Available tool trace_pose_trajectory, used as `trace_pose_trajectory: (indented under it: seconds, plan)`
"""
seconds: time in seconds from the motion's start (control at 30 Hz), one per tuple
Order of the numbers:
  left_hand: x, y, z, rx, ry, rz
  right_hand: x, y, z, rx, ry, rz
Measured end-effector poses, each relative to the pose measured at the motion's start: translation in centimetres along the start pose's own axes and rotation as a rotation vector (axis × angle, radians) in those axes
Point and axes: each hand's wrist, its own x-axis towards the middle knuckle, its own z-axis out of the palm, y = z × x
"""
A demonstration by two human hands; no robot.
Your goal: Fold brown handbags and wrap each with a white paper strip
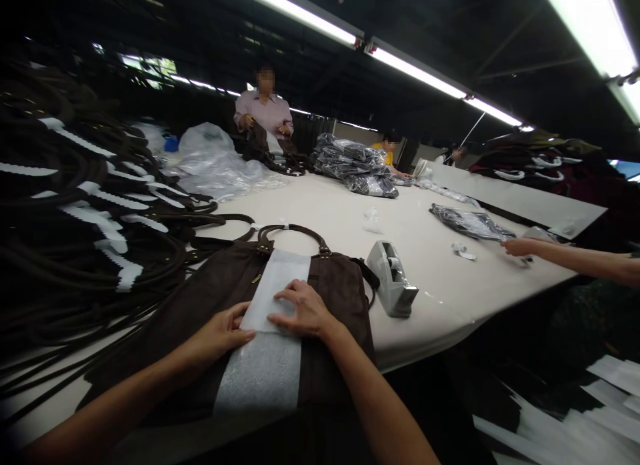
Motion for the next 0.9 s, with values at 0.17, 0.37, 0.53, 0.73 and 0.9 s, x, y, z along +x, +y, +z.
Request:
trace_pose_trajectory:
  seconds: [0.17,0.37,0.53,0.73,0.9]
  plan:
    - [0.4,-0.5,-0.2,-0.002,-0.030,0.026,-2.1,-1.7,-1.8,-0.063,-0.176,-0.051]
    - [0.6,-0.5,-0.5,0.028,-0.046,0.024,-3.1,-2.5,-0.2,-0.313,-0.058,-0.144]
    - [0.4,0.6,-0.9,0.079,-0.149,0.022,-3.8,-2.1,0.3,-0.346,0.063,-0.236]
    - [2.0,1.6,-0.9,0.125,-0.185,0.033,-3.4,-1.9,0.6,-0.125,0.154,-0.285]
    - [3.6,1.8,0.4,0.176,0.051,0.097,-3.2,-1.9,0.7,-0.064,0.188,-0.266]
